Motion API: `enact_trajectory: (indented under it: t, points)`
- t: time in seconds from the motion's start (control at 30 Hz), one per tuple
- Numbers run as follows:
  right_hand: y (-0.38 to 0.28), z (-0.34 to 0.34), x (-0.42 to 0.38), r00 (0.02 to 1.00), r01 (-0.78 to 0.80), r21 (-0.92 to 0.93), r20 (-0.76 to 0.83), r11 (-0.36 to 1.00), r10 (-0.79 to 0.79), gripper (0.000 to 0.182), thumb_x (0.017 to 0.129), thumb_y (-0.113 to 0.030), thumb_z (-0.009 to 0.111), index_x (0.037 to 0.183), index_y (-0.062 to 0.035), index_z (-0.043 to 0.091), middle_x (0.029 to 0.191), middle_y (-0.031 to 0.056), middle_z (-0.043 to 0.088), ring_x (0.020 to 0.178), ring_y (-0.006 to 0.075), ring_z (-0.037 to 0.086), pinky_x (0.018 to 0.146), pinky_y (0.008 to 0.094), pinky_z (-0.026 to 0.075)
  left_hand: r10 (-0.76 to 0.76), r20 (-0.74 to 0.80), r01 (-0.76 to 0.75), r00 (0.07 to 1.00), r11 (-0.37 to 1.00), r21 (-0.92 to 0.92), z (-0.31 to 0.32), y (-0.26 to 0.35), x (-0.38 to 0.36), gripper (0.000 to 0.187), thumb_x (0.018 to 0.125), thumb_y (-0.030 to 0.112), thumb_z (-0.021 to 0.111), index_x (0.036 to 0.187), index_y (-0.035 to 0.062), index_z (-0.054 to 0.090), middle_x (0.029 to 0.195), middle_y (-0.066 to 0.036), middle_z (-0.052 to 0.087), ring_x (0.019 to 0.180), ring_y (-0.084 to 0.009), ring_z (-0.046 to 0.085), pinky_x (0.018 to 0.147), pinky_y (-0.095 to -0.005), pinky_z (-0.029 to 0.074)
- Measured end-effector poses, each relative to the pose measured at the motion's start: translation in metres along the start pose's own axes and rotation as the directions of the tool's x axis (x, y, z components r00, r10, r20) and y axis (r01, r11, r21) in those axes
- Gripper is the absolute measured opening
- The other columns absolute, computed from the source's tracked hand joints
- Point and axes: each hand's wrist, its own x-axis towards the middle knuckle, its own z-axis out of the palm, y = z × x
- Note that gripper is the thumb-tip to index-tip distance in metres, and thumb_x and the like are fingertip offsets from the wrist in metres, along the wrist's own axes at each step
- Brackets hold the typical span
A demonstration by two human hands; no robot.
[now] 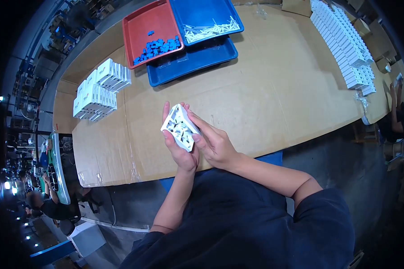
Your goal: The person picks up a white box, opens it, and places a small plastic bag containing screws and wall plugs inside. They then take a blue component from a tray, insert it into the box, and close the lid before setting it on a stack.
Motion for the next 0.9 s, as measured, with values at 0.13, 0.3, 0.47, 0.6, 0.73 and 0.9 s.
enact_trajectory:
  t: [0.13,0.3,0.47,0.6,0.73,0.9]
  points:
    - [0.005,0.006,0.011,0.996,-0.083,0.107,-0.02,0.991,0.086,0.045,0.108,-0.023,0.056,0.143,0.0061,0.054,0.135,0.0227,0.065,0.123,0.0288,0.067,0.102,0.0338,0.051,-0.032,-0.003,0.032,0.999,0.999,-0.008,-0.013,0.0,0.008,0.08,0.108,0.061,0.038,0.164,0.0067,0.023,0.156,-0.019,0.046,0.142,-0.0296,0.047,0.12,-0.0436,0.036]
    - [0.027,-0.02,0.023,0.924,-0.379,-0.028,0.041,0.925,0.38,0.032,0.102,-0.011,0.059,0.131,0.0025,0.059,0.098,0.0238,0.073,0.092,0.0269,0.073,0.081,0.038,0.054,-0.144,-0.033,0.146,0.989,0.986,0.076,-0.036,-0.009,0.011,0.068,0.111,0.053,0.036,0.161,0.0067,0.031,0.157,-0.016,0.044,0.139,-0.0239,0.049,0.116,-0.0378,0.041]
    - [0.06,-0.047,0.02,0.91,-0.413,-0.114,-0.103,0.904,0.402,0.041,0.101,-0.007,0.057,0.141,-0.0013,0.051,0.104,0.021,0.072,0.092,0.0259,0.071,0.082,0.0349,0.055,-0.158,-0.076,0.173,0.984,0.948,0.269,-0.087,-0.022,0.009,0.051,0.11,0.032,0.046,0.151,0.0025,0.04,0.151,-0.017,0.048,0.135,-0.0228,0.049,0.114,-0.0365,0.039]
    - [0.065,-0.061,-0.004,0.86,-0.501,-0.061,-0.146,0.863,0.489,0.036,0.101,-0.011,0.062,0.135,-0.0014,0.055,0.103,0.0193,0.071,0.089,0.0204,0.071,0.076,0.0316,0.054,-0.017,0.027,-0.001,0.999,0.826,0.564,-0.118,-0.021,-0.011,0.053,0.102,0.026,0.053,0.146,-0.0011,0.042,0.149,-0.02,0.047,0.139,-0.0285,0.045,0.119,-0.0419,0.033]
    - [0.029,-0.077,-0.021,0.679,-0.654,-0.465,-0.014,0.596,0.734,0.021,0.098,-0.018,0.069,0.109,-0.0002,0.07,0.107,0.017,0.071,0.088,0.0252,0.07,0.077,0.0336,0.055,-0.052,0.187,-0.161,0.981,0.322,0.933,-0.122,0.016,-0.028,0.044,0.093,0.02,0.063,0.134,0.0026,0.058,0.154,-0.024,0.044,0.144,-0.04,0.042,0.122,-0.0517,0.028]
    - [0.03,-0.068,-0.036,0.958,-0.056,-0.647,0.178,0.76,0.223,0.022,0.094,-0.021,0.071,0.108,-0.0051,0.076,0.131,0.0122,0.065,0.124,0.0313,0.06,0.098,0.0418,0.051,-0.306,0.339,-0.343,0.89,0.043,0.938,-0.108,0.023,-0.042,0.053,0.098,0.028,0.066,0.149,0.02,0.057,0.161,-0.018,0.038,0.154,-0.0412,0.03,0.122,-0.0657,0.02]
